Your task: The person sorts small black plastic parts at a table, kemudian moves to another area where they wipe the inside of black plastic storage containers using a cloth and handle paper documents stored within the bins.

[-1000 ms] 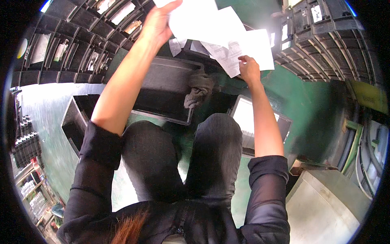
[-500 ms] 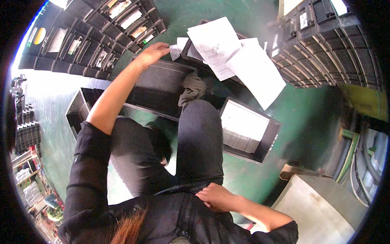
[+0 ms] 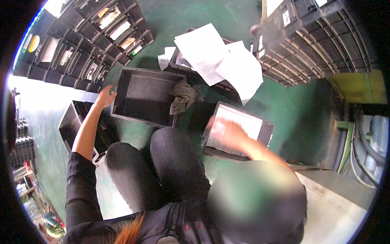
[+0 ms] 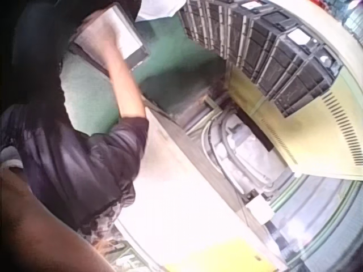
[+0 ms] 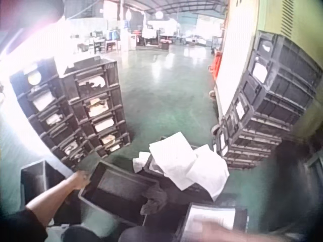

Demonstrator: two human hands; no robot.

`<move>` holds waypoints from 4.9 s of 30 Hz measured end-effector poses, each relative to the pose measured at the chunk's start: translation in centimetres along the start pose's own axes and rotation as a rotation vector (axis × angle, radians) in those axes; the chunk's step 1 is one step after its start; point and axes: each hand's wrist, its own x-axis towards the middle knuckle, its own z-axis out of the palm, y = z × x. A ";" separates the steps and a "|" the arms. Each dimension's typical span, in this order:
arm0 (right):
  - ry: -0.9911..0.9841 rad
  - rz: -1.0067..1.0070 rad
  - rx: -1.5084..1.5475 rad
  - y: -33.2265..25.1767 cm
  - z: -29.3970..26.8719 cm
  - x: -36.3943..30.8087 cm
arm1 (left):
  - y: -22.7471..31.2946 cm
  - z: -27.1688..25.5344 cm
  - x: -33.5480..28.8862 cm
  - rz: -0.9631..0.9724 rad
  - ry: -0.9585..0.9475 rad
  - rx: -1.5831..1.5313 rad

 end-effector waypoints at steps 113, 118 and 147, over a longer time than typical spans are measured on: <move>-0.292 -0.607 -0.389 -3.4 29.7 25.4 | 8.7 11.3 -6.5 -0.131 0.306 -0.602; 0.054 -0.113 -0.480 3.1 22.0 25.3 | 7.5 11.2 -7.2 -0.148 0.301 -0.632; -0.112 0.042 -0.783 6.7 18.9 16.2 | 8.3 11.9 -6.3 -0.123 0.316 -0.665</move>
